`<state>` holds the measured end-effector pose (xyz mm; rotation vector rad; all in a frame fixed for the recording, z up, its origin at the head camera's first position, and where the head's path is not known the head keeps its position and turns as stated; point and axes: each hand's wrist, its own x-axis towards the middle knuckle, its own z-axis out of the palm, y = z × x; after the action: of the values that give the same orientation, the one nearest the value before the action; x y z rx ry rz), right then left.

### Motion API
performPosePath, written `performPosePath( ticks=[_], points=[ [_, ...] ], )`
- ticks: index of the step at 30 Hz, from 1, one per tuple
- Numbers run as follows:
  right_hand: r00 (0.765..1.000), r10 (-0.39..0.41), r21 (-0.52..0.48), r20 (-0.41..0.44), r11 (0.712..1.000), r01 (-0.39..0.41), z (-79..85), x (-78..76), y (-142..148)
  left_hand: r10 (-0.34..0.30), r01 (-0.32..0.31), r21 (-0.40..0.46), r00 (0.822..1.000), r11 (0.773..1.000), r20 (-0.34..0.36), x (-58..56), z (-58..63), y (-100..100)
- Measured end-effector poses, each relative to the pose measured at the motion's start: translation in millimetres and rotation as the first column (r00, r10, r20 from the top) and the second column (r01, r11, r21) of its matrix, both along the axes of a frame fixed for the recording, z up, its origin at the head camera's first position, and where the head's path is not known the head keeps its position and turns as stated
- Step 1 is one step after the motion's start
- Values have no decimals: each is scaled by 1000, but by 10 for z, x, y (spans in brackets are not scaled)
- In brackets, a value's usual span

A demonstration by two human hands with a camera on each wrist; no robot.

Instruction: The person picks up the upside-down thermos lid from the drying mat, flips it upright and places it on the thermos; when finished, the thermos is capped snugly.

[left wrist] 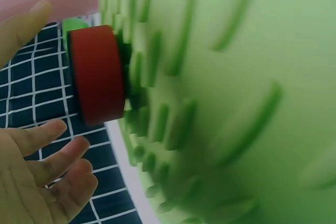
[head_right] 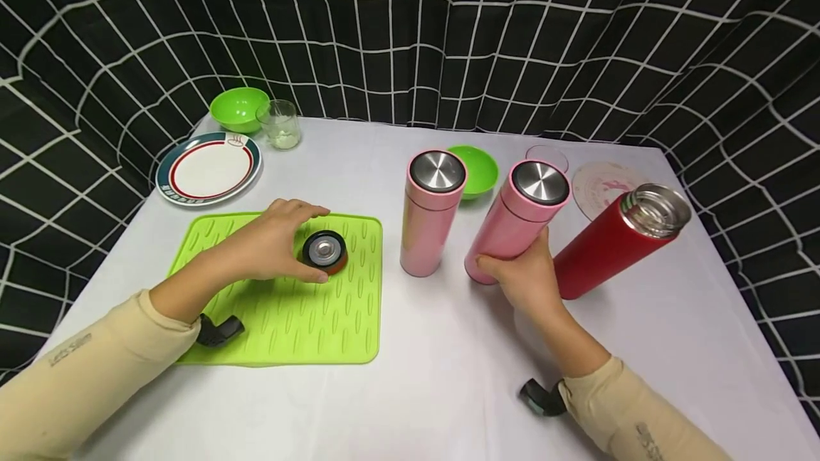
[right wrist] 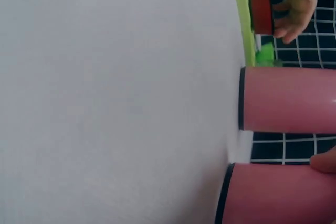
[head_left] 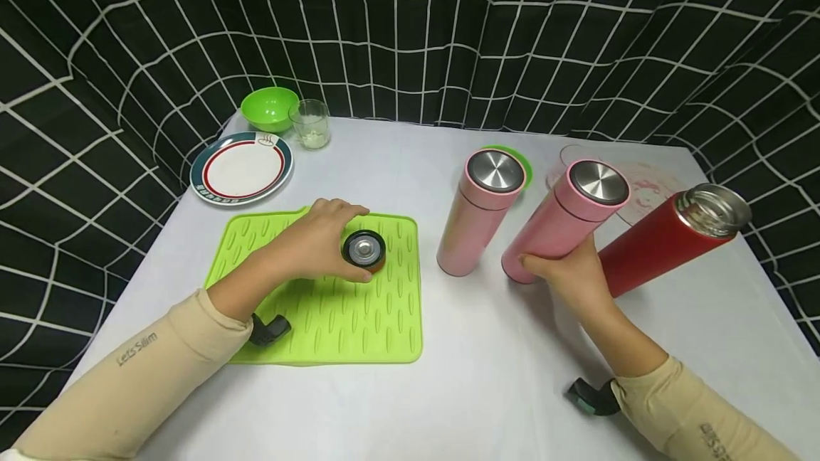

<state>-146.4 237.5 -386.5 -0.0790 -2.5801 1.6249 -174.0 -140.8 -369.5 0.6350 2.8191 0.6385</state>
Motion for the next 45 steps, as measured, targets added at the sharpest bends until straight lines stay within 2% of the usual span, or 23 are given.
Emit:
performPosePath(
  ticks=[5,10,13,17,19,21,23,25,26,28,29,31,34,36,38,39,41,42,43,45],
  points=[
    [999,19,23,32,1000,-20,25,38,41,-10,11,-45,1000,999,6,-27,-70,26],
    [997,72,-40,4,997,-72,20,28,74,-10,12,-58,1000,998,25,-32,-89,42],
    [996,84,-35,17,996,-84,14,40,83,-3,4,-59,1000,998,25,-32,-94,43],
    [993,59,-28,105,998,-56,38,198,86,-21,21,-41,1000,999,3,-42,-96,53],
    [992,-2,-83,126,996,13,61,342,32,-27,27,-30,999,999,-18,-36,-77,44],
    [994,-67,-131,85,988,77,72,533,-58,-31,31,-21,999,999,-37,-9,-41,36],
    [995,-99,-162,-28,982,94,64,731,-177,-37,36,-12,998,999,-57,62,40,46],
    [986,-52,-174,-158,984,24,58,909,-296,-62,62,-1,994,998,-94,175,160,86],
    [977,0,-156,-212,987,-34,58,978,-349,-84,85,5,989,996,-122,244,227,125],
    [963,129,-153,-236,974,-168,87,1059,-448,-139,145,17,973,989,-184,400,372,232],
    [956,200,-185,-213,953,-240,109,1074,-497,-175,183,18,960,983,-221,477,432,292],
    [944,307,-235,-121,915,-328,158,1076,-601,-240,251,1,927,968,-288,628,524,420],
    [898,440,-329,3,849,-414,222,1054,-758,-342,352,-42,864,935,-369,815,598,593],
    [867,498,-370,31,811,-453,257,1045,-845,-405,409,-85,812,908,-421,909,625,680],
    [853,519,-397,51,794,-460,293,1038,-903,-451,448,-124,762,885,-465,973,650,739],
    [854,517,-400,63,797,-453,310,1036,-921,-461,457,-133,746,879,-481,992,660,757],
    [865,496,-390,77,813,-431,336,1029,-935,-463,458,-142,732,878,-499,1013,676,775],
    [872,483,-388,82,822,-418,345,1026,-934,-456,454,-135,736,881,-501,1018,678,780],
    [882,464,-377,86,834,-402,352,1025,-932,-446,449,-123,744,885,-497,1019,677,783],
    [897,440,-349,26,845,-405,346,1024,-923,-422,439,-83,771,895,-476,1015,669,784]
  ],
)
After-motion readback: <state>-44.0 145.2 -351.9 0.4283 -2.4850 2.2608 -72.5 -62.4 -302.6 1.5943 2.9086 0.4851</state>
